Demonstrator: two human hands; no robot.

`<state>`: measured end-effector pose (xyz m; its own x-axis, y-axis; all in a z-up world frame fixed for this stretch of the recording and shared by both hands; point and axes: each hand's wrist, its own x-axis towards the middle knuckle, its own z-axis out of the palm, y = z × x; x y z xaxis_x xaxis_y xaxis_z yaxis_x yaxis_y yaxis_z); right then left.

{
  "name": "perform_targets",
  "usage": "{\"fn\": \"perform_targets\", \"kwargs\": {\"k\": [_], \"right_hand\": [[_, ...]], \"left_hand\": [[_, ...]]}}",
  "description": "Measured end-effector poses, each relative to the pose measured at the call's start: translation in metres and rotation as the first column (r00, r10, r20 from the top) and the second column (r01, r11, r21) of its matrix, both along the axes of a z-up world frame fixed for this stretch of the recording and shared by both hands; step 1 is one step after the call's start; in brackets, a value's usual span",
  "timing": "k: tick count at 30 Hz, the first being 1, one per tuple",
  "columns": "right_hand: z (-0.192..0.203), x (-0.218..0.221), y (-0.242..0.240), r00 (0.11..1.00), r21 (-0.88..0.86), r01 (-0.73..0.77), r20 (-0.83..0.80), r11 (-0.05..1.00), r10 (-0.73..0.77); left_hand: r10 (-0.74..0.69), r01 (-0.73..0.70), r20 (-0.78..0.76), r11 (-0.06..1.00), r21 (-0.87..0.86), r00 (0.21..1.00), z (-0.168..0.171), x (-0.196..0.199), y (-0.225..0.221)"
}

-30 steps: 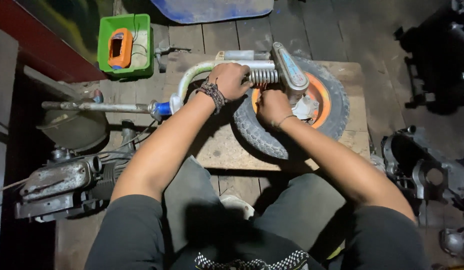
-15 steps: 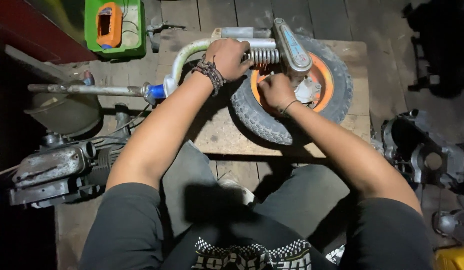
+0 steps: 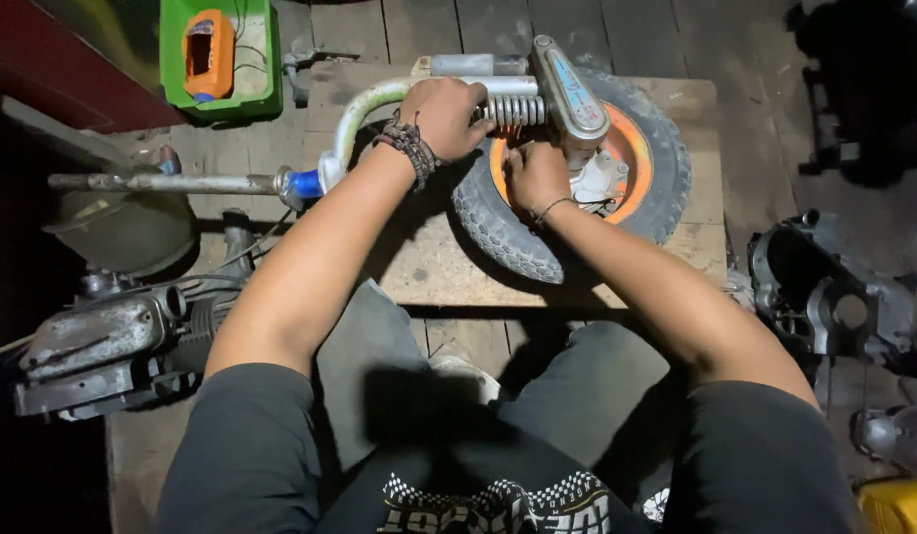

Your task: Assembling a motorcycle front fork assembly onto a wheel hub while working on the floor

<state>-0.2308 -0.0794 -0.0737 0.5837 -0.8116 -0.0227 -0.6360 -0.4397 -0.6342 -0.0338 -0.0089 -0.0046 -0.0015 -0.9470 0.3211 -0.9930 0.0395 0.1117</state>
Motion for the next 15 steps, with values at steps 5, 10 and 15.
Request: {"fn": "perform_targets", "kwargs": {"k": [5, 10, 15], "right_hand": [[-0.002, -0.015, -0.012, 0.995, 0.014, -0.093, -0.02, 0.996, 0.093], [0.058, -0.045, -0.011, 0.97, -0.17, -0.218, 0.076, 0.961, 0.233], [0.079, -0.076, -0.038, 0.887, -0.125, -0.462, -0.048, 0.878, 0.46]], "left_hand": [[-0.003, 0.003, -0.006, 1.0, 0.027, 1.0, -0.001, 0.001, -0.001], [-0.02, 0.021, -0.025, 0.999, 0.037, 0.999, -0.002, 0.004, 0.004], [-0.027, 0.03, -0.051, 0.998, 0.056, 0.998, 0.0, 0.005, 0.003]]}}
